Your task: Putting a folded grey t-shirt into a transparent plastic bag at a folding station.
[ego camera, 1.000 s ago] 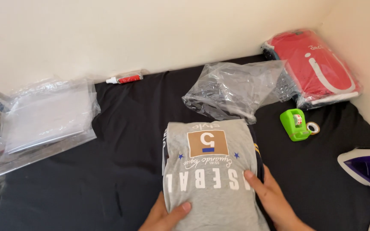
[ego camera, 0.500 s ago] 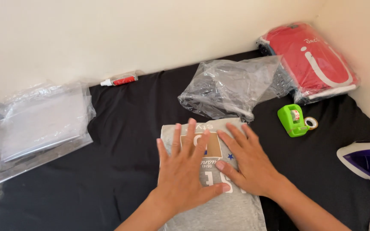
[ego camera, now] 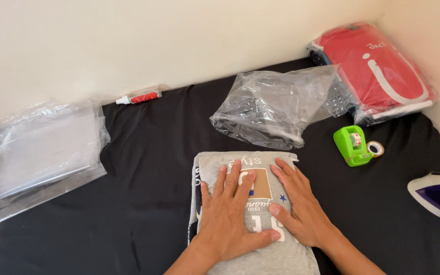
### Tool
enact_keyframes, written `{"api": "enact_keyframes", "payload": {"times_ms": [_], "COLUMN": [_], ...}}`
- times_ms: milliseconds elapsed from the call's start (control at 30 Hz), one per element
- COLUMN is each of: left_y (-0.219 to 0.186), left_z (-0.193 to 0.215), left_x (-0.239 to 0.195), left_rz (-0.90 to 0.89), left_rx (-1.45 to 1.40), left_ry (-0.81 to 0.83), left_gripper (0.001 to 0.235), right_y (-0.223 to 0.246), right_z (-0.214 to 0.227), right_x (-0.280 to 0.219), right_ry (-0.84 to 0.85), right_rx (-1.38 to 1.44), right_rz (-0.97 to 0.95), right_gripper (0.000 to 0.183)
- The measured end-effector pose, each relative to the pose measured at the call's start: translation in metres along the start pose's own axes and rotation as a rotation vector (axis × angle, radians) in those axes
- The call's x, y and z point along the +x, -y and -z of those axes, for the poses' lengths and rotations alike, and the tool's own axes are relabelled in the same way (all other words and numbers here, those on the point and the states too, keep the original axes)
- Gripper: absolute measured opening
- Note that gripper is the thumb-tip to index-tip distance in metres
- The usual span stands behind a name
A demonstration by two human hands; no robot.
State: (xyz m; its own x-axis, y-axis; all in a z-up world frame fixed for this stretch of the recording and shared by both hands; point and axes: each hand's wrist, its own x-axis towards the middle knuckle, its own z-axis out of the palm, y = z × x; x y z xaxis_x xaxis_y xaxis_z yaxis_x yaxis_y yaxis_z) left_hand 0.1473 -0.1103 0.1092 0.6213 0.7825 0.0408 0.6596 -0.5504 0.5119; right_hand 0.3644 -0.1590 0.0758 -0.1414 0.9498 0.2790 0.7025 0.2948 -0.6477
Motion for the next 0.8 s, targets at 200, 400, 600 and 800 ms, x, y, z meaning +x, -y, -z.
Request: {"api": "enact_keyframes", "payload": {"times_ms": [200, 400, 600, 800], "left_y": [0.003, 0.030, 0.099, 0.201], "left_z": [0.009, 0.043, 0.063, -0.006], "left_x": [0.001, 0.015, 0.113, 0.196], "left_rz": [-0.026, -0.054, 0.000, -0.098], "left_rx": [0.026, -0.179, -0.053, -0.183], "left_ry": [0.042, 0.026, -0.303, -0.291], "left_gripper": [0.123, 0.088, 0.049, 0.048], "right_y": [0.001, -0.031, -0.089, -0.144], "right_z": [0.005, 0.009, 0.034, 0.005], "right_x": [0.001, 0.004, 0.061, 0.080], "right_ry": [0.006, -0.189, -0.368, -0.290], "right_rx": [0.017, 0.102, -0.279, -0.130], "right_rz": [-0.011, -0.004, -0.214, -0.227], "right_gripper": [0.078, 0.059, 0.044, 0.026]}}
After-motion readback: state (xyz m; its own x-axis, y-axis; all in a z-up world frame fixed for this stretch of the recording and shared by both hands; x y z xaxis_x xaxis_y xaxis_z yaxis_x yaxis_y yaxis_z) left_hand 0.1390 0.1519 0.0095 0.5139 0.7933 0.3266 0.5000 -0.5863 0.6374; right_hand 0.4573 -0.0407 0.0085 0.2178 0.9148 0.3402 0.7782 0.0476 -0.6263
